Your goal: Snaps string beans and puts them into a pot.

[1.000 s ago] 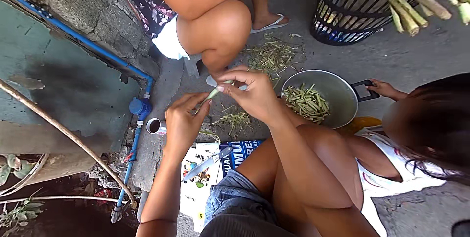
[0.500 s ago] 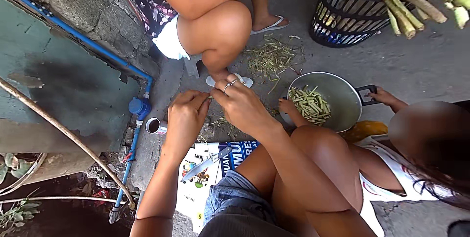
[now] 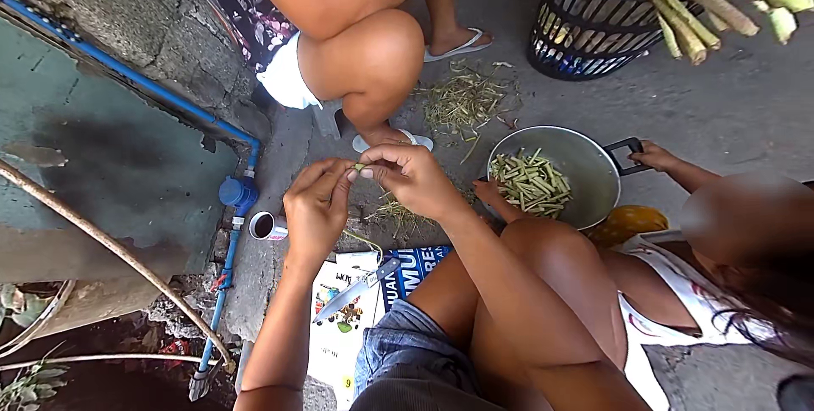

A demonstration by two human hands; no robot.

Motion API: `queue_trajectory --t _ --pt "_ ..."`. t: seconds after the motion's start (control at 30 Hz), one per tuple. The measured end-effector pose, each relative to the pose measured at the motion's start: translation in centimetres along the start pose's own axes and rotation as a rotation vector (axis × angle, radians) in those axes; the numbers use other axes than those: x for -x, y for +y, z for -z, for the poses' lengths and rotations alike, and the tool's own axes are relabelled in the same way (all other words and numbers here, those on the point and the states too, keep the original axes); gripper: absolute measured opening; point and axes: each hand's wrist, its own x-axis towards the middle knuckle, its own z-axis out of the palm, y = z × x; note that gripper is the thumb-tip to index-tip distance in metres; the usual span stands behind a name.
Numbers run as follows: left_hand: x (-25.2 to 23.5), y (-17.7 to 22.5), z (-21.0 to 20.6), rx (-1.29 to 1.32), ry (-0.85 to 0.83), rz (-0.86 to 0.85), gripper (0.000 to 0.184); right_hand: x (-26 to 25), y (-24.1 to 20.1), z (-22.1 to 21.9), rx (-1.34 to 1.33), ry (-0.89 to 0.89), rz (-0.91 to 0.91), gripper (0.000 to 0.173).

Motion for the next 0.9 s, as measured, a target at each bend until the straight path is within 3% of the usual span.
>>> queue_trajectory --t 0.27,0.5,0.9 --pt "0.1 -0.2 -1.7 0.283 0.146 0.083 0.014 0.1 -0.2 -1.7 -0.521 0.147 -0.244 0.011" --pt "0.5 -0.4 -2.6 0.236 0.172 0.123 0.015 -0.2 -0.2 -2.5 -0.823 0.259 -0.433 0.014" --pt "2.2 -1.0 -2.1 0.173 0.062 0.098 0.014 -1.0 0.9 0.2 -0.925 0.422 -0.431 0.015"
